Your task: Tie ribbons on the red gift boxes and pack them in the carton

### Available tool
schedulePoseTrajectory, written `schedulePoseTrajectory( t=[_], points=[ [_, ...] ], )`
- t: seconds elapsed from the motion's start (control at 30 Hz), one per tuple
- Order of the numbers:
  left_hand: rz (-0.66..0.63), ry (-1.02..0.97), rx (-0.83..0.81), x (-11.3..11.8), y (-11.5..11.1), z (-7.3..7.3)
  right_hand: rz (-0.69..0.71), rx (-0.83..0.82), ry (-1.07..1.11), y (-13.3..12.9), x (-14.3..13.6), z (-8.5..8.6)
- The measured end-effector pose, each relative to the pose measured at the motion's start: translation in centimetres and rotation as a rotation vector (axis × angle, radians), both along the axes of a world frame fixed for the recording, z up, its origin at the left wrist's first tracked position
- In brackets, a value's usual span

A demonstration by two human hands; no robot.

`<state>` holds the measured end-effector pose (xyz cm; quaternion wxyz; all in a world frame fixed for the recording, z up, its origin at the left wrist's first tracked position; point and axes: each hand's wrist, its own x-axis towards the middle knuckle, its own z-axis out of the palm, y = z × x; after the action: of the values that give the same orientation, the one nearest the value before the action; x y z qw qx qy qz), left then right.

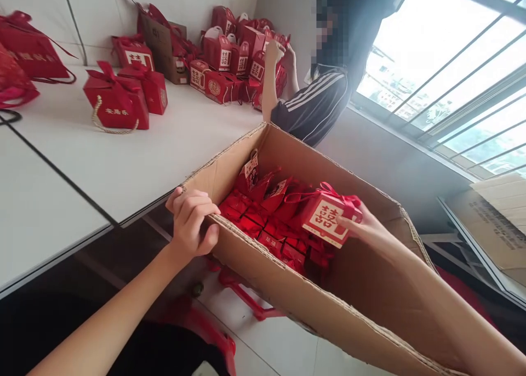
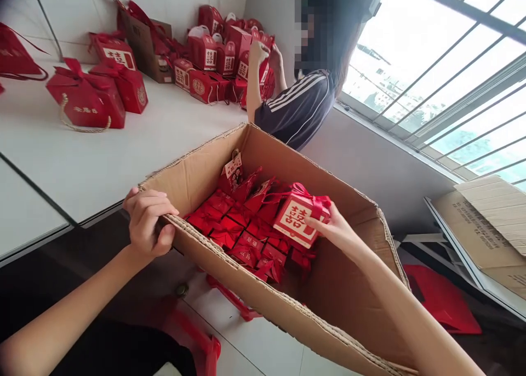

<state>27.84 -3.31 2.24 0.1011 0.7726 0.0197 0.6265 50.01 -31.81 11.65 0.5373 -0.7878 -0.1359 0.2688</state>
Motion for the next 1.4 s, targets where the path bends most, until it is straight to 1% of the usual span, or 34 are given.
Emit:
schedulePoseTrajectory(
  t=[0.07,0.1,0.17,0.23,0.3,0.4,0.47,0.53,0.6,0.63,0.67,0.73,0.8,0.83,0.9,0.93,1.0,1.07,1.1,1.17,1.2,1.23,1.3,1.37,1.4],
  points=[
    [0.019,0.001,0.003,0.1,0.1,0.0,-0.107,0.046,0.336,1.0,-1.0,-0.9],
    [0.028,0.006,0.002,0.1,0.1,0.1,-0.171,0.057,0.473,1.5,-1.7,-1.3],
    [0.042,0.025,0.001,-0.2,0.1,0.1,-0.233,0.107,0.716,1.9,-3.2,-1.8],
    [0.047,0.039,0.007,-0.5,0.1,0.0,-0.214,0.151,0.869,2.1,-4.5,-2.1],
    [0.048,0.047,0.001,-0.8,0.1,-0.2,-0.17,0.175,0.941,2.0,-5.3,-2.2],
    [0.058,0.049,-0.015,-1.0,0.1,-0.3,-0.143,0.169,0.954,1.6,-5.4,-2.5],
    [0.067,0.05,-0.001,-0.9,0.0,-0.3,-0.102,0.154,0.896,1.0,-4.4,-2.7],
    [0.081,0.045,0.004,-0.5,-0.1,-0.3,0.003,0.118,0.779,-0.2,-2.7,-2.7],
    [0.101,0.028,-0.021,0.1,-0.1,-0.5,0.13,0.029,0.639,-1.8,-0.5,-2.3],
    [0.109,0.011,-0.036,0.4,0.0,-0.6,0.171,-0.024,0.582,-2.6,0.6,-2.1],
    [0.11,-0.009,-0.041,0.6,0.0,-0.7,0.184,-0.069,0.546,-3.4,1.5,-1.8],
    [0.097,-0.06,-0.027,0.7,0.2,-0.7,0.127,-0.109,0.544,-4.1,2.4,-1.4],
    [0.07,-0.022,-0.044,0.4,-0.2,0.1,0.007,-0.082,0.61,-3.7,2.0,-1.1],
    [0.054,0.036,-0.076,0.2,-0.7,0.8,-0.05,-0.05,0.648,-3.0,1.3,-1.0],
    [0.025,0.205,-0.175,-0.2,-2.4,2.9,-0.119,0.046,0.699,-1.0,-0.7,-0.9],
    [0.003,0.294,-0.202,-0.1,-3.6,4.1,-0.13,0.106,0.714,0.0,-2.0,-0.8],
    [-0.063,0.377,-0.119,0.4,-6.4,6.4,-0.108,0.215,0.739,1.8,-4.5,-0.4],
    [-0.114,0.476,-0.021,1.4,-9.2,7.8,-0.057,0.288,0.765,2.9,-6.6,0.1],
    [-0.116,0.526,-0.004,1.8,-10.5,8.1,-0.043,0.313,0.774,3.2,-7.3,0.2],
    [-0.15,0.588,0.012,2.2,-12.8,7.8,-0.055,0.36,0.767,3.5,-8.3,0.5],
    [-0.204,0.572,0.04,2.2,-13.7,7.4,-0.076,0.388,0.755,3.5,-8.4,0.5],
    [-0.28,0.52,0.08,2.1,-14.5,6.9,-0.099,0.413,0.746,3.6,-8.4,0.5],
    [-0.493,0.382,0.175,1.5,-15.5,5.9,-0.119,0.442,0.746,3.7,-7.9,0.6],
    [-0.682,0.305,0.212,0.9,-15.5,5.6,-0.126,0.448,0.743,3.8,-7.0,0.7],
    [-0.741,0.315,0.191,0.7,-15.1,5.8,-0.132,0.442,0.731,3.7,-6.5,0.7]
  ],
)
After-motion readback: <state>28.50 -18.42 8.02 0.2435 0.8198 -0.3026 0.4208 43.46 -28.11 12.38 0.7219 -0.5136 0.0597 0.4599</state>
